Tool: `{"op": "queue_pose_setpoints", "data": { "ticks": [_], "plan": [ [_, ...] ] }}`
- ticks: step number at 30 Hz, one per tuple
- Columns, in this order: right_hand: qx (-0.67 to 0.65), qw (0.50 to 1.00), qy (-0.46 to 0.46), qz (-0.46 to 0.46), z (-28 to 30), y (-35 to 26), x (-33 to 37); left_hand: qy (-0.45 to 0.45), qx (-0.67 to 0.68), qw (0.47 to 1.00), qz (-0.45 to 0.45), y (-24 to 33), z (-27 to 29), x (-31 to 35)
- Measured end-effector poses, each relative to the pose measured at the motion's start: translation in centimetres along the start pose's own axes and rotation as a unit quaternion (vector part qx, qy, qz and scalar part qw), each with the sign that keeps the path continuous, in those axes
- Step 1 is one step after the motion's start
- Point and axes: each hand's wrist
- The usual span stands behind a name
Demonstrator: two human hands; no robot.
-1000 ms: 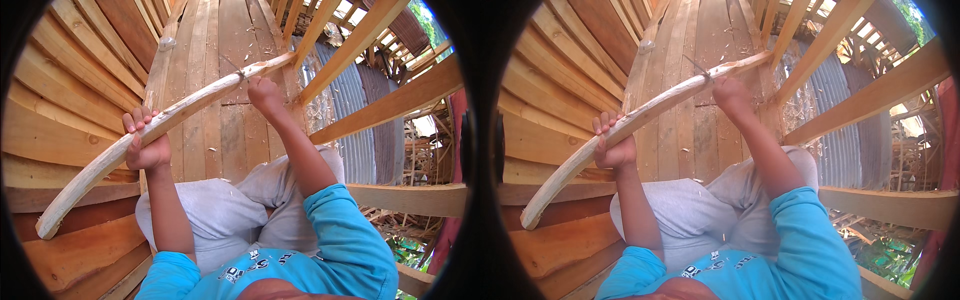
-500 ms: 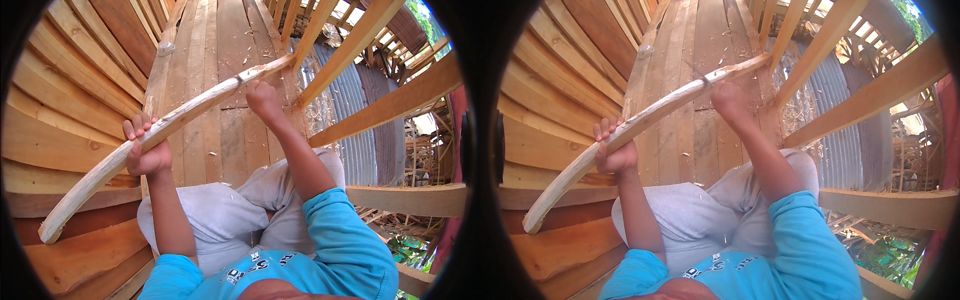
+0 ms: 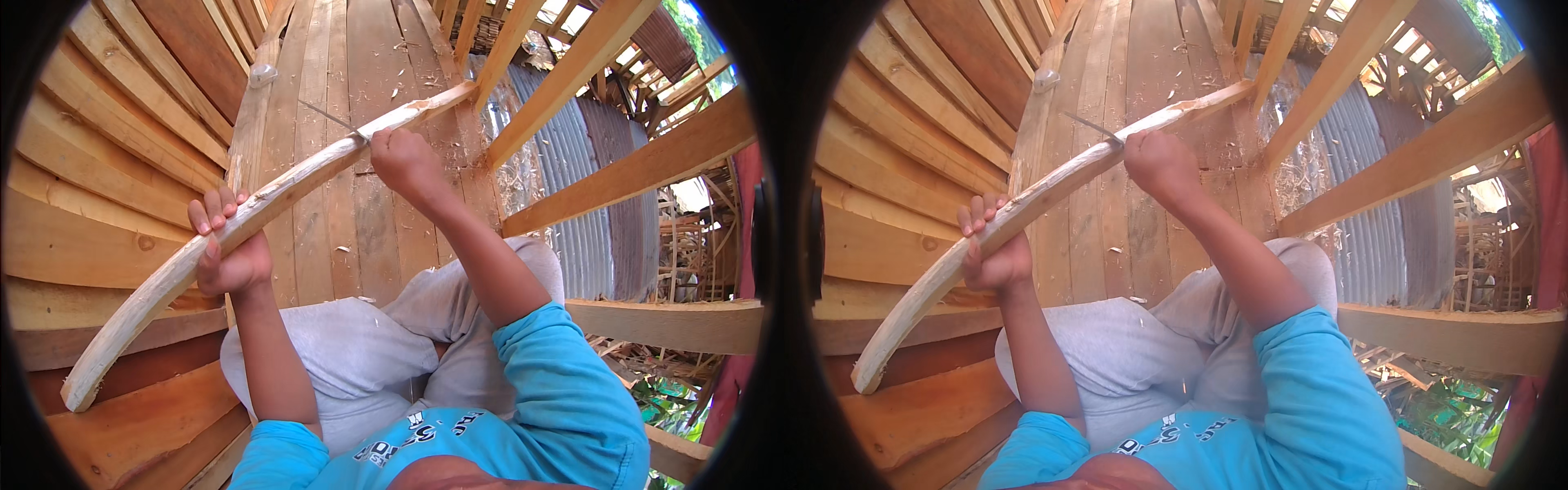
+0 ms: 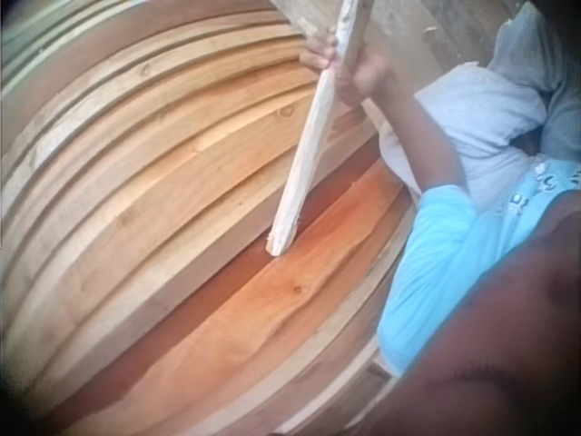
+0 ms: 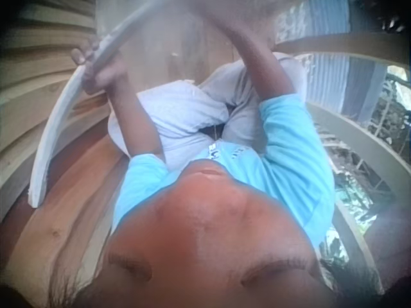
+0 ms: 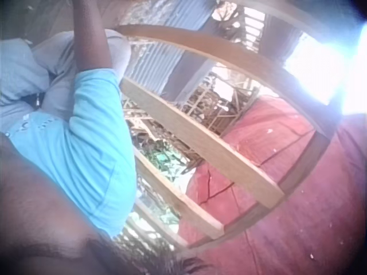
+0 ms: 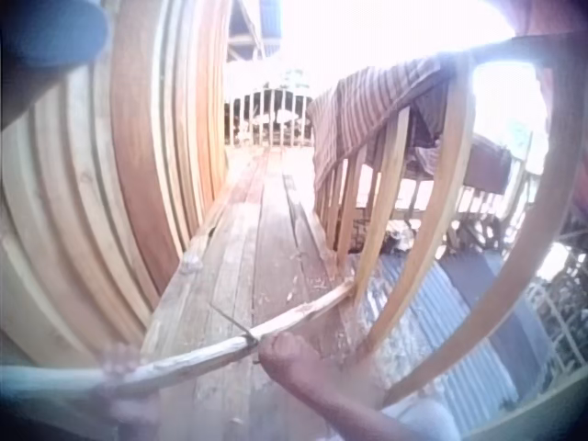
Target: The person sits on a wooden floor and uses a knife to shave and shape a long, curved piece of wood. They hold the wood with their left hand and repeatedly scrape the surface with the knife in their right hand, removing thin shavings.
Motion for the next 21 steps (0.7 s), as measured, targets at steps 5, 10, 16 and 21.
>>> {"op": "queue_pose_setpoints", "data": {
  "ticks": [5,10,16,21],
  "plan": [
    [0.009,0.988,0.131,-0.079,0.7,9.6,-5.9,-0.013,0.011,1.000,0.016,-0.8,-0.7,-0.3],
    [-0.007,1.000,-0.005,-0.003,-0.3,-0.2,0.5,-0.029,0.022,0.999,-0.006,-0.2,0.6,-0.2],
    [-0.017,0.988,0.129,-0.085,-0.8,10.8,-5.8,-0.006,0.006,1.000,0.008,-0.6,-0.8,-0.1],
    [-0.010,0.998,0.065,-0.010,-3.3,4.0,-2.1,-0.027,0.017,0.999,-0.007,-0.1,0.6,-0.3]
  ]
}}
Point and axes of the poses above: each hand's wrist, its own x-axis away from the middle knuckle, its own z-axis out of the back of the hand, y = z × x, and after that the axes turned 5 degrees about y, right-handed
